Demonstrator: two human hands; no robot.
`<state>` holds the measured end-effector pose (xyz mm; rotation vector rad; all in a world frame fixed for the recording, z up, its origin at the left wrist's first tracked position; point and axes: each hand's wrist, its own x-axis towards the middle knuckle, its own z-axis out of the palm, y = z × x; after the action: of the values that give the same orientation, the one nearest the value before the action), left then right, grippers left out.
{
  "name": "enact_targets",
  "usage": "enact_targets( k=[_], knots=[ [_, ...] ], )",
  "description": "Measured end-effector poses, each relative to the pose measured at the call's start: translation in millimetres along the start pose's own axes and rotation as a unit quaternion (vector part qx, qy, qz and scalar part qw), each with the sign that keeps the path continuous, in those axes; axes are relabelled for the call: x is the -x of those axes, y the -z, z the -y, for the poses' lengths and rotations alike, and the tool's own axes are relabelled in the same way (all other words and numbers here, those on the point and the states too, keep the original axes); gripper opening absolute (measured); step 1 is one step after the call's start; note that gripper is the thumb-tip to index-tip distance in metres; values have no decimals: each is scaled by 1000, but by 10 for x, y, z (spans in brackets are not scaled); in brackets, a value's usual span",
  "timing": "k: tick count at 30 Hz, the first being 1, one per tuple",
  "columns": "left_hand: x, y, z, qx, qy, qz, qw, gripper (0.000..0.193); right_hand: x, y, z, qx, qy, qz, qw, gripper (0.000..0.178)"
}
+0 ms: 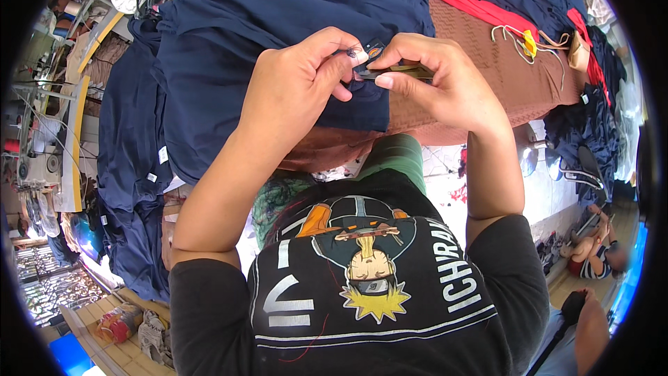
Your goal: The person trims excess threads from several dark blue shirts using snips, handling each garment one at a time on a workspace.
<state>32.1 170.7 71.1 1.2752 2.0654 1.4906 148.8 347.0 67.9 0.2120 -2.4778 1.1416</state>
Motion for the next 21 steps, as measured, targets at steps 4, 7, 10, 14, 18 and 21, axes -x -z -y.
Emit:
enact_targets(
  k=[4,7,10,14,18,21],
  knots=[
    [-20,-15,11,-6,-11,-4,1000,13,-11,-14,18,28,15,-3,999,14],
    [-26,-27,10,-9,-12,-4,1000,13,-7,-34,36,41,17,-12,999,14],
    [-44,-41,20,-12,-18,-1,1000,14,-18,-21,86,79,21,-6,997,14],
    [-58,-72,45,-13,-16,-1,1000,14,-16,-16,104,119,26,-6,993,13],
    [-46,-23,16,-29,4,9,1000,13,-18,-39,72,156,44,-11,987,14],
    [-89,338,-123,-168,-164,120,965,14,42,75,-62,137,10,-62,989,15]
  ],
)
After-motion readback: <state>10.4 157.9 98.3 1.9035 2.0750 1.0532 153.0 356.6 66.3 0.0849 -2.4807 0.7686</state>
